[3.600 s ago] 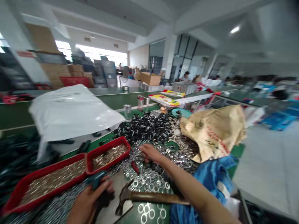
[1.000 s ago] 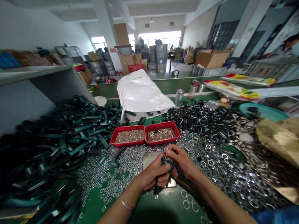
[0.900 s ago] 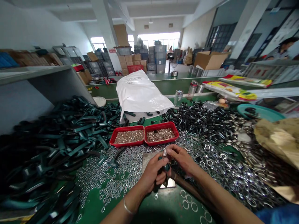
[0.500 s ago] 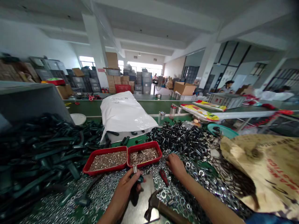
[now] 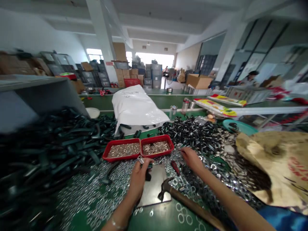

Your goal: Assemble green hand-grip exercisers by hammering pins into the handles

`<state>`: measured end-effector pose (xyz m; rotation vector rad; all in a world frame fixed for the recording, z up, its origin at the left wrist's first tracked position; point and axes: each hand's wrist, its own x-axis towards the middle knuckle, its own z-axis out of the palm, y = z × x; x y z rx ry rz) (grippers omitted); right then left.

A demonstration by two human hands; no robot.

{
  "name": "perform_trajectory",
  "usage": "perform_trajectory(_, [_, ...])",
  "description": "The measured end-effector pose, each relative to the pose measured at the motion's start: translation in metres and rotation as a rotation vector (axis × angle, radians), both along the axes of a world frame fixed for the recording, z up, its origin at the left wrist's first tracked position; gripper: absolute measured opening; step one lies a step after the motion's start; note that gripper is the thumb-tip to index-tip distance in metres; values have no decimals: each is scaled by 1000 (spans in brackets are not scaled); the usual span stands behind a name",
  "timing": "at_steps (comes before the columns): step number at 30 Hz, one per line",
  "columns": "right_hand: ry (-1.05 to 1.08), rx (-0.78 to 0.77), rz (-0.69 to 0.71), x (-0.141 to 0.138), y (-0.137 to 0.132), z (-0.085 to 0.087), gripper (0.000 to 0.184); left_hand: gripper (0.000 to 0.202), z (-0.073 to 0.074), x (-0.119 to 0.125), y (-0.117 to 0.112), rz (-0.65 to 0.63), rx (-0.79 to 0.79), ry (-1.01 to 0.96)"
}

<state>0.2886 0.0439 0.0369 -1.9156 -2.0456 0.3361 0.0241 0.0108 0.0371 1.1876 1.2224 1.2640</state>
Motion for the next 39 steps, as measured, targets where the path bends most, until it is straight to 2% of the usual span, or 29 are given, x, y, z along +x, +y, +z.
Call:
perform_trajectory(2, [180, -21, 55, -28, -13, 0, 27, 33, 4, 8, -7, -44, 109, 49])
perform_trajectory(4, [475, -48, 90, -60, -26, 2, 26, 29, 7, 18, -13, -67, 194, 74])
perform_trajectory(6, [758, -69, 97, -88, -39, 6, 23, 27, 9, 25, -17, -59, 247, 103])
perform_trajectory(8, [930, -124, 115, -104, -49, 9, 22, 25, 8, 25, -20, -35, 267, 134])
perform_trajectory(13, [1141, -341, 236, -99, -61, 15, 28, 24, -1, 16, -23, 2, 256, 186])
perform_trajectory(17, [1206, -435, 248, -91, -65, 22, 32, 25, -6, 18, -26, 2, 226, 186])
perform_trajectory(21, [1083, -425, 257, -91, -65, 25, 27, 26, -2, 18, -30, -11, 259, 221])
perform_trajectory(23, [922, -260, 309, -92, -64, 22, 24, 27, 3, 15, -31, -43, 220, 189])
perform_trajectory(26, [621, 104, 443, -93, -64, 11, 28, 31, 8, 9, -29, -96, 104, 109])
perform_trajectory(27, [538, 184, 480, -95, -63, 8, 30, 32, 9, 8, -27, -108, 82, 98])
perform_trajectory(29, [415, 254, 504, -95, -63, 1, 35, 32, 7, 7, -22, -124, 65, 92])
perform_trajectory(31, [314, 224, 497, -87, -60, -5, 39, 33, 2, 8, -14, -139, 39, 50])
perform_trajectory(34, [148, 142, 420, -43, -49, -13, 38, 40, -6, 7, -3, -116, -45, -88])
perform_trajectory(35, [84, 144, 349, -18, -43, -15, 34, 43, -7, 6, 1, -88, -68, -130])
perform_trajectory(37, [-100, 237, 56, 37, -27, -19, 28, 47, -9, 4, 4, -22, -95, -169])
perform_trajectory(38, [-148, 253, -31, 65, -19, -20, 31, 48, -9, 4, 5, 2, -105, -164])
perform_trajectory(39, [-179, 249, -59, 90, -11, -21, 32, 48, -8, 6, 3, 6, -114, -146])
